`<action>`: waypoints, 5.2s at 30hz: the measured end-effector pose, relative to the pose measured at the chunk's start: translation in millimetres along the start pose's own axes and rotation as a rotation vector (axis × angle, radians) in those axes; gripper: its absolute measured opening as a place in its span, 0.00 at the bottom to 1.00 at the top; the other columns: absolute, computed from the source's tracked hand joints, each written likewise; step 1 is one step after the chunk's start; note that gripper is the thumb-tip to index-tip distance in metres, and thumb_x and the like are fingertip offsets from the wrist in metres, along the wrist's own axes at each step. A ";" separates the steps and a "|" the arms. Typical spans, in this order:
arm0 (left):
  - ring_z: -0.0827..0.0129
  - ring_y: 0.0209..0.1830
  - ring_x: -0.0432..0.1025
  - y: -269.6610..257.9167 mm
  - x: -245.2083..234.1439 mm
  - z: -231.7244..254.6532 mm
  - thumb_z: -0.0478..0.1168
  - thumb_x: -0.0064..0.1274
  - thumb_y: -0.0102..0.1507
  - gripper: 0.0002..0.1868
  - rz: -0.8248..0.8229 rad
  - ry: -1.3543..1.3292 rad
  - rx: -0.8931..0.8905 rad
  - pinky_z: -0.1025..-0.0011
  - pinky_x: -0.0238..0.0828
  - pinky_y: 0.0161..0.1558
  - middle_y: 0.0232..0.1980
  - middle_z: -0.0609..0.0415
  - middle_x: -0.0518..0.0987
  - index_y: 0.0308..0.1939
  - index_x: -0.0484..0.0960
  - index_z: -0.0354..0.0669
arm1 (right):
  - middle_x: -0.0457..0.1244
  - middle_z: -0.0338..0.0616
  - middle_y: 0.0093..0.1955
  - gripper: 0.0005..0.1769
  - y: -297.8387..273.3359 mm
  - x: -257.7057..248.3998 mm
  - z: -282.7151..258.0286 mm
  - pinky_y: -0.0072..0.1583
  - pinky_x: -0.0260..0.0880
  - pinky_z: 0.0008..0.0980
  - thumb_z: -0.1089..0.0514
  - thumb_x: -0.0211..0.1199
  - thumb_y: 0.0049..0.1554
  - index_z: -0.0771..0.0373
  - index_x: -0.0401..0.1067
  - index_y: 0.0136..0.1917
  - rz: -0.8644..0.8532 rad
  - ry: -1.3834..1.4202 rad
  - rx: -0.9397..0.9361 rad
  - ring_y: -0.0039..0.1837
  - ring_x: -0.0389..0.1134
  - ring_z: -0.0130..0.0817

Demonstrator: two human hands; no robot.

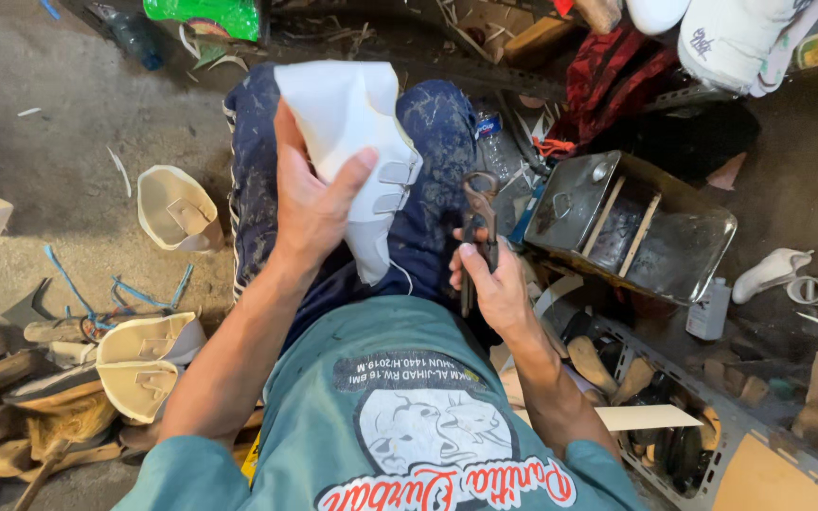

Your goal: The person uses a hammer to tap the sole of a white shoe, then removes and reinserts the insole. They continue hammering the shoe's sole and edges while seated on the floor.

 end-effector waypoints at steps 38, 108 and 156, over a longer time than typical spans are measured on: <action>0.44 0.75 0.64 0.8 27.6 40.5 0.35 0.68 0.62 0.44 -0.404 0.541 0.485 0.55 0.62 0.75 0.74 0.36 0.64 0.76 0.57 0.43 | 0.69 0.39 0.62 0.20 -41.4 25.4 -94.9 0.65 0.67 0.34 0.53 0.46 0.65 0.59 0.65 0.68 -0.413 -0.520 -0.159 0.62 0.73 0.33; 0.72 0.51 0.75 -56.9 23.6 -50.7 0.63 0.34 0.71 0.35 -0.041 -0.621 -0.330 0.65 0.78 0.53 0.58 0.49 0.79 0.71 0.68 0.42 | 0.62 0.58 0.66 0.37 9.9 60.5 6.6 0.66 0.69 0.44 0.54 0.68 0.58 0.75 0.59 0.73 -0.157 0.223 -0.336 0.69 0.61 0.38; 0.39 0.81 0.53 44.6 -17.5 -48.1 0.59 0.49 0.54 0.50 0.065 -1.283 -0.537 0.37 0.52 0.73 0.80 0.31 0.58 0.78 0.58 0.44 | 0.70 0.51 0.58 0.19 11.9 22.0 -31.0 0.60 0.74 0.29 0.57 0.55 0.64 0.66 0.70 0.66 -0.093 -0.099 -0.365 0.57 0.73 0.36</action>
Point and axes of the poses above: each hand's wrist, its own y-axis towards the middle knuckle, its own x-axis out of the palm, z = x × y, the point moved 7 cm from there along y, towards the middle knuckle
